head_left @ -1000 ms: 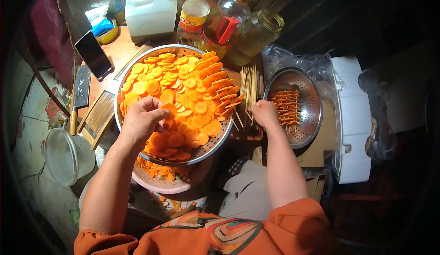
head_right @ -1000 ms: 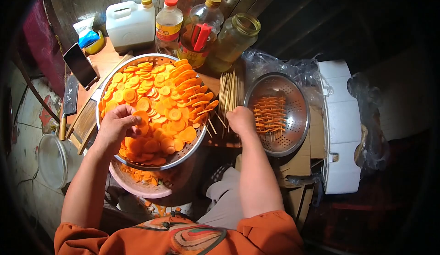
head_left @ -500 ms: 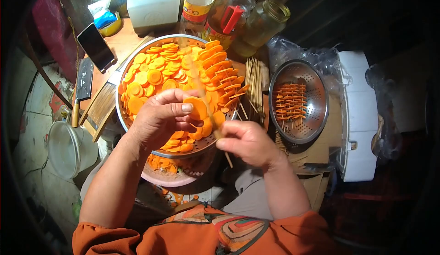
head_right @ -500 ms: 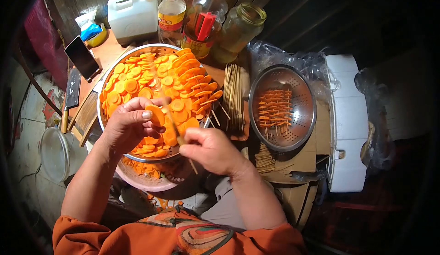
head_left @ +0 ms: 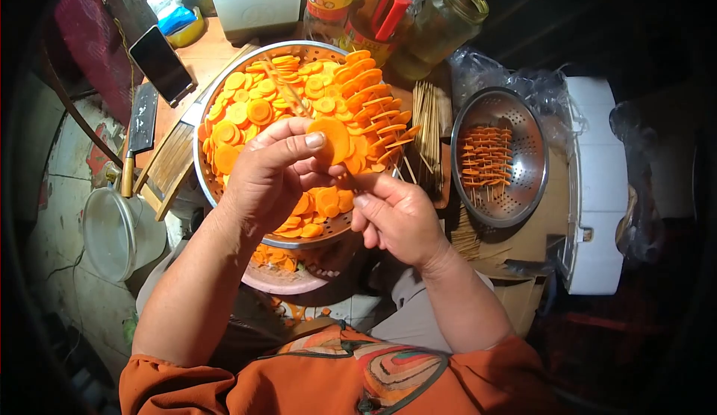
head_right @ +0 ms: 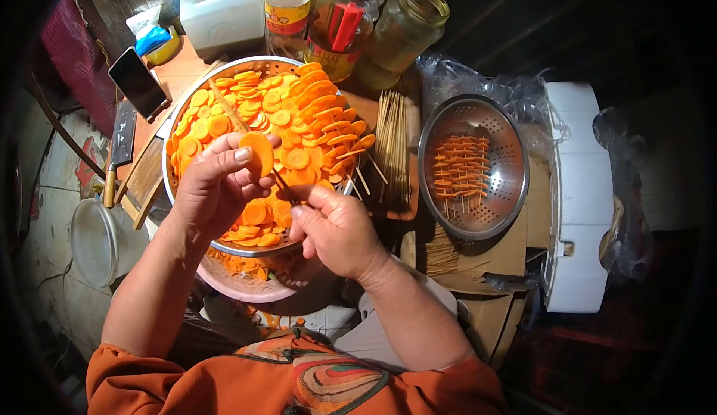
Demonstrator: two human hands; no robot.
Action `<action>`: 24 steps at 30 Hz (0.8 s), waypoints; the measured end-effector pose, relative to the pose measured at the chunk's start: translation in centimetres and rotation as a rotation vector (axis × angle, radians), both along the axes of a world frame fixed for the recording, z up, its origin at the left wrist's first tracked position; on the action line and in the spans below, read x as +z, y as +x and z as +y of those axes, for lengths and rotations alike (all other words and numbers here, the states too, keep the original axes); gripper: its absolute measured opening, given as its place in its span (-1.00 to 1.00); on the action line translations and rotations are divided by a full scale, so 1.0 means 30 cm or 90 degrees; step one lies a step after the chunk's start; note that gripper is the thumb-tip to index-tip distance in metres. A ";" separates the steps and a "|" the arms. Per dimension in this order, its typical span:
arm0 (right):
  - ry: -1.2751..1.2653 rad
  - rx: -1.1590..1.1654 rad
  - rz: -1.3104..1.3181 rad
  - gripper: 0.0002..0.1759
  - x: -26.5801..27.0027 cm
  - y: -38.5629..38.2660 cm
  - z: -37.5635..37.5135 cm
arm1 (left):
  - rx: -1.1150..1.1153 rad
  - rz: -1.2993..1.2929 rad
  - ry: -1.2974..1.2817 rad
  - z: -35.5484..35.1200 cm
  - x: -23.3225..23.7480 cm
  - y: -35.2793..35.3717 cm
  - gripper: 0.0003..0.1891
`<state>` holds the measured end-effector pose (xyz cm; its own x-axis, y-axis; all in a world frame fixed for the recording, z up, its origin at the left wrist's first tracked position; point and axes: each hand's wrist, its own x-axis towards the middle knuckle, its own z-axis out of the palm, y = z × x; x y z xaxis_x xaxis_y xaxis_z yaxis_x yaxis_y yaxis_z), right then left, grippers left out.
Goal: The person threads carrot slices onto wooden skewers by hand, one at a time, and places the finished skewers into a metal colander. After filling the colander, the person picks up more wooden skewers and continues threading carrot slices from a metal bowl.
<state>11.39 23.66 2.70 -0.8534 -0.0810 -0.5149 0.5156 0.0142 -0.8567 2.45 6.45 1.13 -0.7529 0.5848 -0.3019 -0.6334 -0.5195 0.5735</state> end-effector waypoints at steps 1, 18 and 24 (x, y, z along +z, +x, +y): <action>0.011 -0.033 0.040 -0.67 0.000 -0.001 0.007 | 0.014 0.009 -0.040 -0.005 0.000 -0.004 -0.86; -0.149 -0.175 0.116 -0.73 0.037 0.004 0.083 | -0.198 0.936 -0.942 0.047 -0.187 0.077 -0.83; -0.152 -0.165 0.101 -0.73 0.034 0.007 0.074 | -0.290 1.023 -0.964 0.056 -0.212 0.097 -0.70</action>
